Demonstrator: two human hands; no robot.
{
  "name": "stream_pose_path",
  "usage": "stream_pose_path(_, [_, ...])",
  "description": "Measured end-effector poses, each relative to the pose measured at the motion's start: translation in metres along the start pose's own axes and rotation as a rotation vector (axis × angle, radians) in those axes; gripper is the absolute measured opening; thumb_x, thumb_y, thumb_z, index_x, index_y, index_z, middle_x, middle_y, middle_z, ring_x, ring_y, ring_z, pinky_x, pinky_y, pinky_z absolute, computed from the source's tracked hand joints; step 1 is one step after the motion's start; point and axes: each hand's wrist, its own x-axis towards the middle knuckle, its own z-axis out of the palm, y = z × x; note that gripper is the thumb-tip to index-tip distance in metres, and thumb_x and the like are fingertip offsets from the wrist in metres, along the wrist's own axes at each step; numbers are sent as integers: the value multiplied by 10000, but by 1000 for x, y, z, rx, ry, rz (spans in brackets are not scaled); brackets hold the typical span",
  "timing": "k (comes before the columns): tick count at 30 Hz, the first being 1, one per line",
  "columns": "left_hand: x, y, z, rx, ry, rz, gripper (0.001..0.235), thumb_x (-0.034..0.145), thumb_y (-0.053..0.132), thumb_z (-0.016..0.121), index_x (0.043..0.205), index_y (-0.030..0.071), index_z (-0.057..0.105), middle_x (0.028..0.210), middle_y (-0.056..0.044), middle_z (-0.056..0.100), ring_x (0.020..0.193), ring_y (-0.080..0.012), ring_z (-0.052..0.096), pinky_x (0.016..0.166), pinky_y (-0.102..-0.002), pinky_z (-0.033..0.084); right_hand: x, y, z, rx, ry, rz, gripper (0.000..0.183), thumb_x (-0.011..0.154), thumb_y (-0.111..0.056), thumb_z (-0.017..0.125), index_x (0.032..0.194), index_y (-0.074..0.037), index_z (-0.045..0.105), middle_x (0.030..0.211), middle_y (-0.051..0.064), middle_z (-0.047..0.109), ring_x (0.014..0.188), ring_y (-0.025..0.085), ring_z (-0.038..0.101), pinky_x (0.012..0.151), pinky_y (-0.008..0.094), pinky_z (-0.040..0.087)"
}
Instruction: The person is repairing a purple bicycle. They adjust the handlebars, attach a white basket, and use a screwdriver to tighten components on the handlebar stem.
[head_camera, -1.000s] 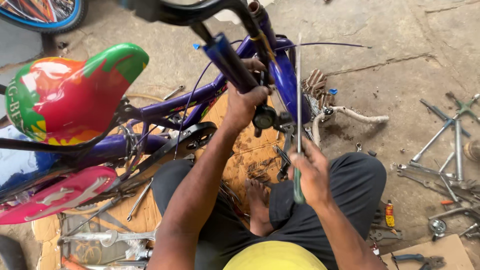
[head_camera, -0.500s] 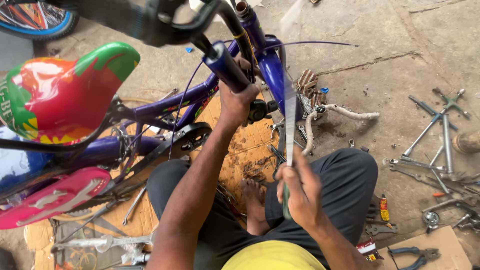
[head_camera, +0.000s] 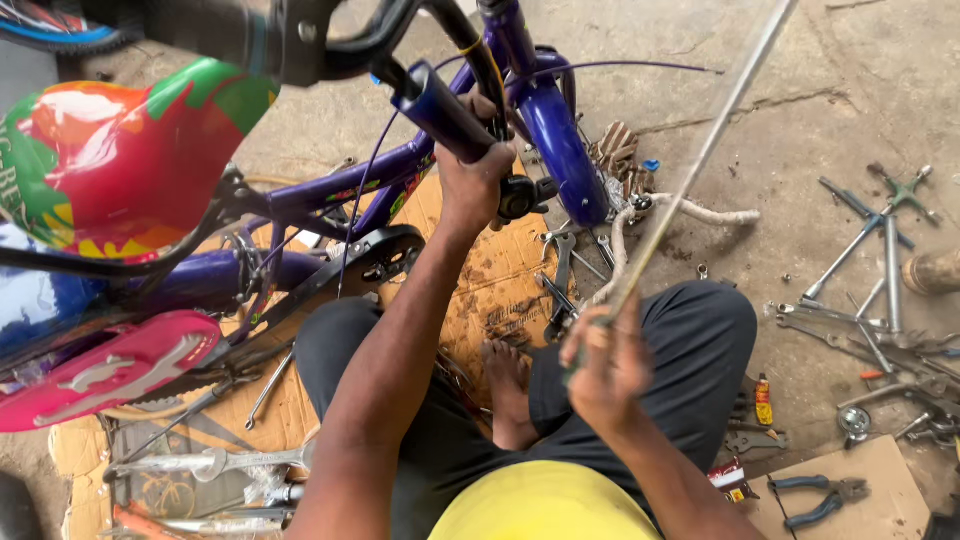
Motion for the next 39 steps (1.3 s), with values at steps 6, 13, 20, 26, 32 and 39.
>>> stream_pose_path(6, [-2,-3,13,112,19,88,381,710,-42,741,1019,70,548,903,8,524,841,-113,512,750,-293,470,10,3,8,46,-155,779,553,1054,-232,458,1595,-173,358,746,58,568,497,121,537,411,284,483])
stream_pose_path(13, [-3,-12,12,-129,59,-43,302,778,-81,652,1023,52,534,884,-5,511,835,-140,535,728,-293,481,-9,0,2,-31,55,-192,542,1194,-308,437,1666,-137,232,918,9,568,674,95,544,575,246,524])
stream_pose_path(20, [-15,-17,23,84,36,28,333,742,-47,709,1020,65,563,898,10,543,825,-126,546,753,-285,476,-12,0,3,50,-50,785,596,1043,-301,448,1607,-147,331,683,27,532,494,113,500,420,293,460])
stream_pose_path(26, [-14,-33,22,-28,93,11,298,742,-56,673,1004,43,570,911,-1,527,848,-138,533,760,-311,480,-19,-1,-4,-96,17,248,543,1142,-360,440,1620,-125,335,772,20,541,584,90,526,536,275,493])
stream_pose_path(32, [-18,-33,32,121,106,-111,188,756,-7,674,914,64,600,790,6,571,744,-131,564,670,-291,486,-20,16,5,151,-17,924,516,1034,-330,486,1505,-120,475,691,33,546,493,128,507,448,314,441])
stream_pose_path(39, [-22,-57,28,-15,105,-142,123,795,7,681,875,41,594,820,-23,574,744,-137,558,671,-321,490,-39,30,-9,153,62,327,307,1130,-286,493,1261,-11,530,738,33,551,552,111,537,479,298,485])
